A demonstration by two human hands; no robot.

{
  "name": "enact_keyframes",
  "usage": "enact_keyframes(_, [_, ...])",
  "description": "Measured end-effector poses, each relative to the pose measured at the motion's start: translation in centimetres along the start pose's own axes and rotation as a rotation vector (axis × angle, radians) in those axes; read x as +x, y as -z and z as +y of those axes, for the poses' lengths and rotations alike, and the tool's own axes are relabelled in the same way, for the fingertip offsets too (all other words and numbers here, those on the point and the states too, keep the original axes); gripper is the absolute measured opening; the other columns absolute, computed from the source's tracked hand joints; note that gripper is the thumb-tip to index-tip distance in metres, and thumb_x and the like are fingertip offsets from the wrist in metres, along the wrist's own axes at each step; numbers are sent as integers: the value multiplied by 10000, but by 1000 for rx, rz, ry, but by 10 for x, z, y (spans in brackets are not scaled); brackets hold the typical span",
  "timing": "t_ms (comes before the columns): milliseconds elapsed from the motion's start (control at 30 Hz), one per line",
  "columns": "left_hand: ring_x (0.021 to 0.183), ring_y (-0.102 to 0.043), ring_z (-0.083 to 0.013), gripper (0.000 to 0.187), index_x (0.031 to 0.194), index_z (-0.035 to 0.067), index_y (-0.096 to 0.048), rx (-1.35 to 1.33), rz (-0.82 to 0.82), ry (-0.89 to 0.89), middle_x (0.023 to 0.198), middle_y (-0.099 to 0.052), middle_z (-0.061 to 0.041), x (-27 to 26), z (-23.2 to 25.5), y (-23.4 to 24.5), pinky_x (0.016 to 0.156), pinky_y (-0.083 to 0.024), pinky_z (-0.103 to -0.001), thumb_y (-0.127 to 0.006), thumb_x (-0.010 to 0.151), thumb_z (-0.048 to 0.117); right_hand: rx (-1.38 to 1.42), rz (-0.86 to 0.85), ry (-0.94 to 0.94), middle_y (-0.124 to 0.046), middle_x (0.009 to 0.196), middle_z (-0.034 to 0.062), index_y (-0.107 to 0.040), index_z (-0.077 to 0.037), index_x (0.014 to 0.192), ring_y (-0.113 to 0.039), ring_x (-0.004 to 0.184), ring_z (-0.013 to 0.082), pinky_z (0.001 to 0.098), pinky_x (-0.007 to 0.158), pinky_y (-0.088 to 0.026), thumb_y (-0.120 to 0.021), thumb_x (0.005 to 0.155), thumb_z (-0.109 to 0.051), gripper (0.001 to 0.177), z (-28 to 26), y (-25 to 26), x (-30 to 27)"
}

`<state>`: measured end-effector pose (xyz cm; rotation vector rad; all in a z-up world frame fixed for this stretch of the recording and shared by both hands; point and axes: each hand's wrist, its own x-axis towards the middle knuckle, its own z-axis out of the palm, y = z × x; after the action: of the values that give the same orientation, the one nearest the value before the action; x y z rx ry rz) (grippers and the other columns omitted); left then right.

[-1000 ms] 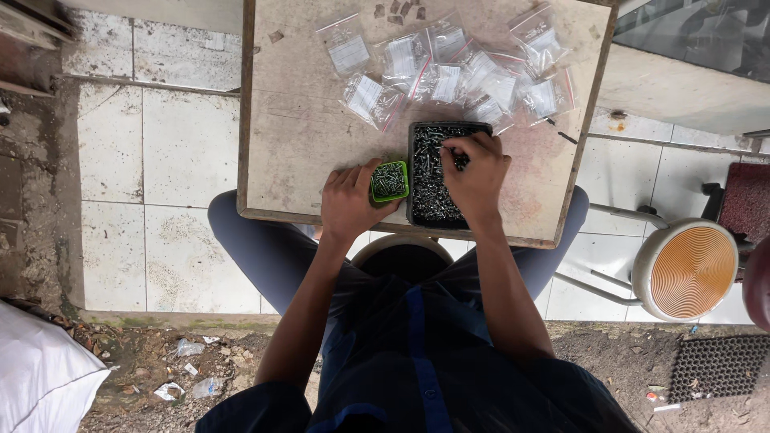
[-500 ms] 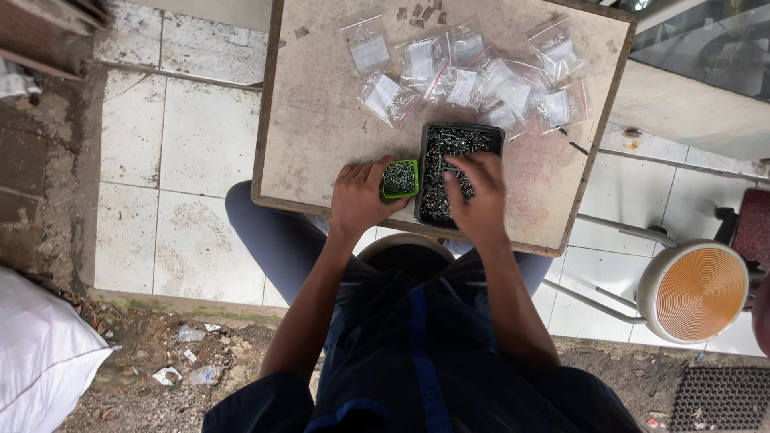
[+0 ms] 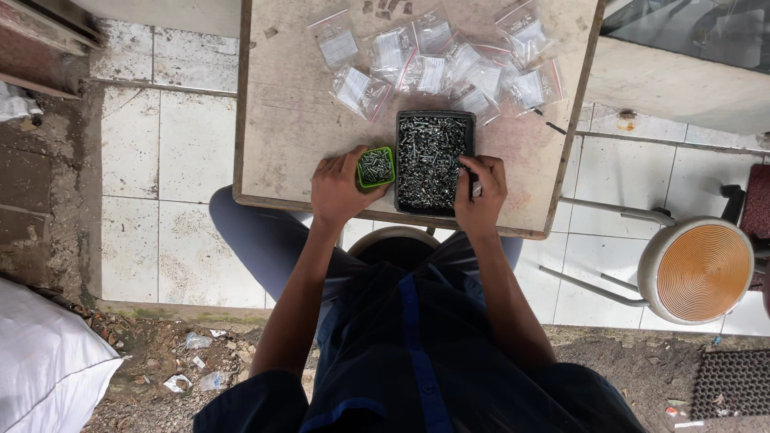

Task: The person sits at a table and sorts small metal screws from a black tray into a small green container using their hands. Several empty plastic bags are visible on the table.

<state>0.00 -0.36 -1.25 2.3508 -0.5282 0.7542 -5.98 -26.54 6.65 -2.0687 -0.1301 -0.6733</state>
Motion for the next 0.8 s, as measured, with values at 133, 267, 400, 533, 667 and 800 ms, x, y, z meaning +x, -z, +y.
enact_keyframes(133, [781,-778,-225,744,1275,176,-724,-12,-44,5,856,-751,-21,1,1,4,737,-587,-390,-928,685,580,26,2,3,-535,1060,54,-753,-125,1271,-607,807,207,404,711,-535,-608,1064,59,313,1,-1,2])
enact_keyframes(267, [837,-791,-235,760,1308,182,-703,1,-80,17,921,-772,-39,2,3,8,770,-595,-398,-909,717,611,-2,24,6,-489,1088,44,-725,-131,1276,-570,823,200,414,728,-529,-600,1075,51,298,1,2,4])
enact_keyframes(400, [915,-799,-296,705,1359,127,-679,-50,-148,38,966,-781,-97,4,8,17,820,-610,-450,-917,820,515,-24,56,-72,-436,1122,53,-680,-126,1299,-548,882,190,431,743,-519,-575,1075,52,305,12,2,-8])
enact_keyframes(533, [951,-800,-298,745,1398,155,-658,-56,-189,47,1001,-781,-98,-3,0,9,838,-621,-475,-920,836,569,-37,85,-56,-454,1058,63,-596,-127,1108,-527,770,221,423,678,-473,-597,1047,45,183,20,-1,-10])
enact_keyframes(667, [983,-798,-299,759,1415,162,-649,-37,-198,59,1025,-782,-95,-7,-1,4,869,-622,-481,-920,835,570,-47,65,-23,-475,1051,68,-588,-127,1021,-592,775,276,400,675,-506,-619,1023,56,186,17,3,-5])
enact_keyframes(800, [1014,-795,-312,789,1433,160,-641,-23,-209,66,1047,-784,-111,-8,0,5,898,-624,-493,-933,819,560,-93,39,21,-500,1081,105,-681,-114,972,-639,825,323,401,668,-539,-651,960,98,215,14,3,-3])
